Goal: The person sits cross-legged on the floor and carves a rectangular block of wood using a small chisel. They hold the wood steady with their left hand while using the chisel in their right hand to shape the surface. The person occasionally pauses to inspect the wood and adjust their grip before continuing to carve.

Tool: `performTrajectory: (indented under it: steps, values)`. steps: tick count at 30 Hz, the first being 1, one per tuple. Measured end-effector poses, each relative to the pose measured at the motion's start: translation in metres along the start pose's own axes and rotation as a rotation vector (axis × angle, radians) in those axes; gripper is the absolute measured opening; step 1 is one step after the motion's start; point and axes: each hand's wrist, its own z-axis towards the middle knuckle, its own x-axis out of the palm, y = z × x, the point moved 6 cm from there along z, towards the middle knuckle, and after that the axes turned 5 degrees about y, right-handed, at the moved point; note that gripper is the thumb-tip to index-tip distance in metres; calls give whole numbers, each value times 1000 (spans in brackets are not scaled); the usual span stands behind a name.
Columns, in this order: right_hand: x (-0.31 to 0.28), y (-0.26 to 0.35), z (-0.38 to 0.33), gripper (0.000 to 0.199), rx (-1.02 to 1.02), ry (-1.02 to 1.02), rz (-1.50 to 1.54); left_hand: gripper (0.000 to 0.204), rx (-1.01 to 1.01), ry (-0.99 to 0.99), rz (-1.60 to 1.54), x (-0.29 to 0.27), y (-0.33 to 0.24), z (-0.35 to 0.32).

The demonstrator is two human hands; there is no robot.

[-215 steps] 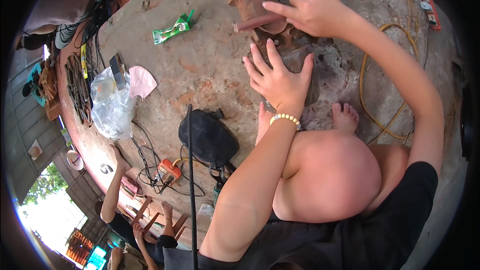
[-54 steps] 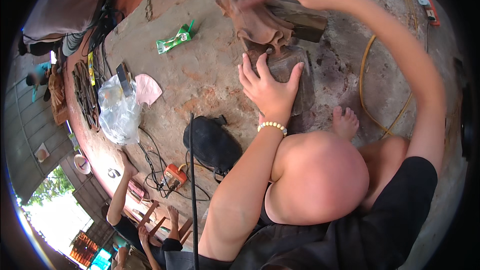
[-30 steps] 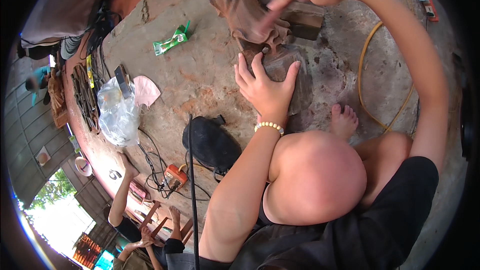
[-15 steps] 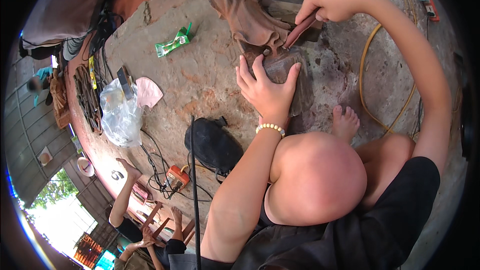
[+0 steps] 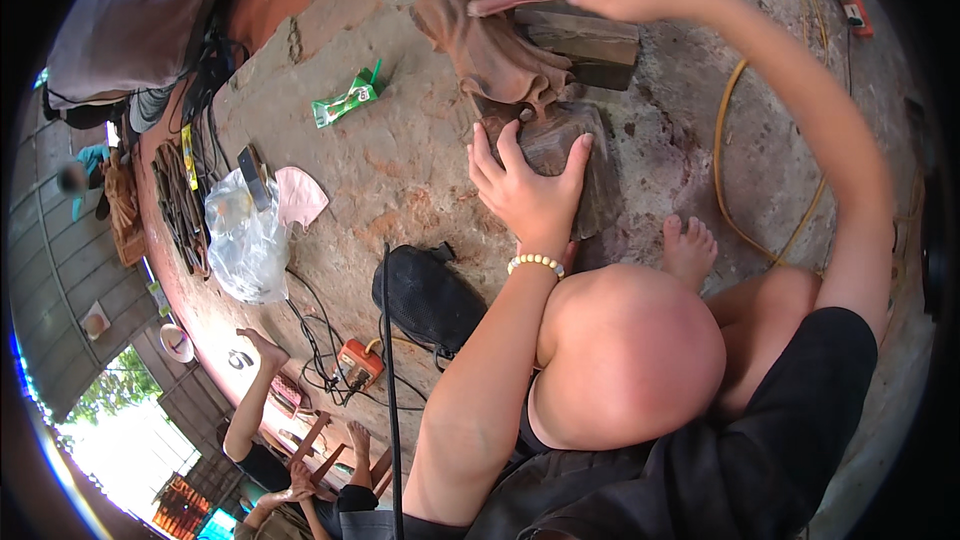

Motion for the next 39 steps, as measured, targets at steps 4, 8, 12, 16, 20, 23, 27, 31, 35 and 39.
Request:
performTrajectory:
  steps: [4, 8, 12, 16, 20, 23, 27, 31, 35, 39]
  values:
    - [25, 24, -6, 45, 141, 94, -17, 61, 9, -14, 3, -1, 5, 2]
    - [9, 52, -14, 48, 93, 532, -100, 60, 11, -12, 23, -1, 0, 0]
    - [4, 57, -2, 46, 25, 208, -192, 65, 6, -12, 15, -1, 1, 0]
    - [13, 71, -8, 31, -140, 314, -167, 76, 11, -24, -20, 1, 2, 1]
    - [-4, 90, -31, 26, 168, 637, -268, 86, -52, -37, -59, -2, 7, -1]
    - [7, 88, -42, 28, 34, 504, -388, 88, -65, -41, -68, -2, 5, -2]
    - [4, 116, -44, 14, -125, 255, -377, 88, -35, -41, -32, -1, 8, 0]
    - [36, 103, -42, 14, -50, 391, -560, 86, -5, -34, -12, 0, 3, 1]
    - [53, 119, -34, 15, -128, 392, -596, 77, -8, -45, -6, 2, 7, 1]
    - [71, 133, -10, 18, -180, 513, -627, 74, 24, -28, 19, 3, 6, -1]
